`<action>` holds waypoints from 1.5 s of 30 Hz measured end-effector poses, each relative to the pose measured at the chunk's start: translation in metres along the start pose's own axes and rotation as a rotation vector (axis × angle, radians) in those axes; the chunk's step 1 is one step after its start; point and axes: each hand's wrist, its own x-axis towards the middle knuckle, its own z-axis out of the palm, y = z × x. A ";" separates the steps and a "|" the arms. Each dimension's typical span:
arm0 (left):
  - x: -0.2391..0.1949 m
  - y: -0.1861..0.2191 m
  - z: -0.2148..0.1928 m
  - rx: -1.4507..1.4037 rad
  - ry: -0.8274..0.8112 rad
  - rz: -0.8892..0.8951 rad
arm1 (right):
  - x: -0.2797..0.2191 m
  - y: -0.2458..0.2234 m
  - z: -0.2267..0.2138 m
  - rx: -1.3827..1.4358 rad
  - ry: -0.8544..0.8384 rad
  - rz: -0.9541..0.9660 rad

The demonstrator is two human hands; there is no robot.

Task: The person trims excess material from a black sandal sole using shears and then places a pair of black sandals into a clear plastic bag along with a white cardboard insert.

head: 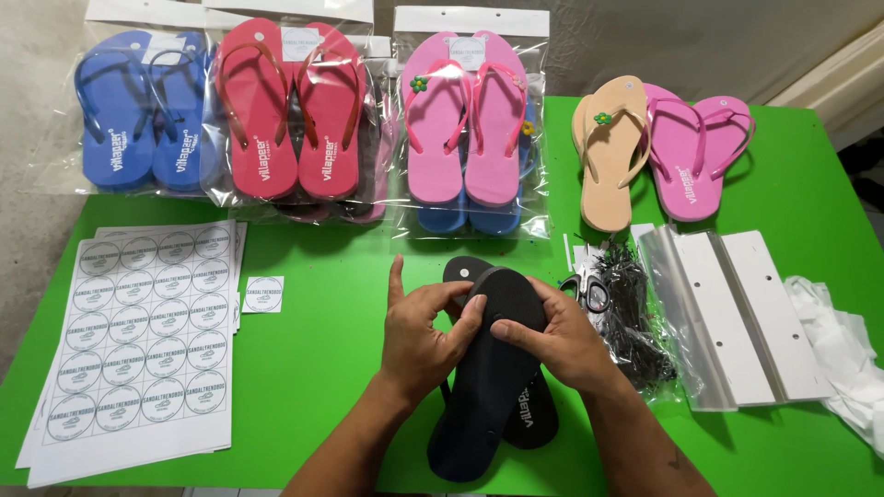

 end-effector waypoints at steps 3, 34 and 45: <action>-0.002 0.000 0.001 0.051 0.034 -0.012 | -0.002 -0.005 0.007 0.073 0.001 -0.034; -0.014 0.015 0.018 -0.467 -0.126 -0.440 | -0.013 0.023 0.020 0.148 0.180 -0.049; -0.011 0.010 0.005 0.128 -0.289 -0.195 | -0.008 0.031 0.015 0.214 0.154 0.085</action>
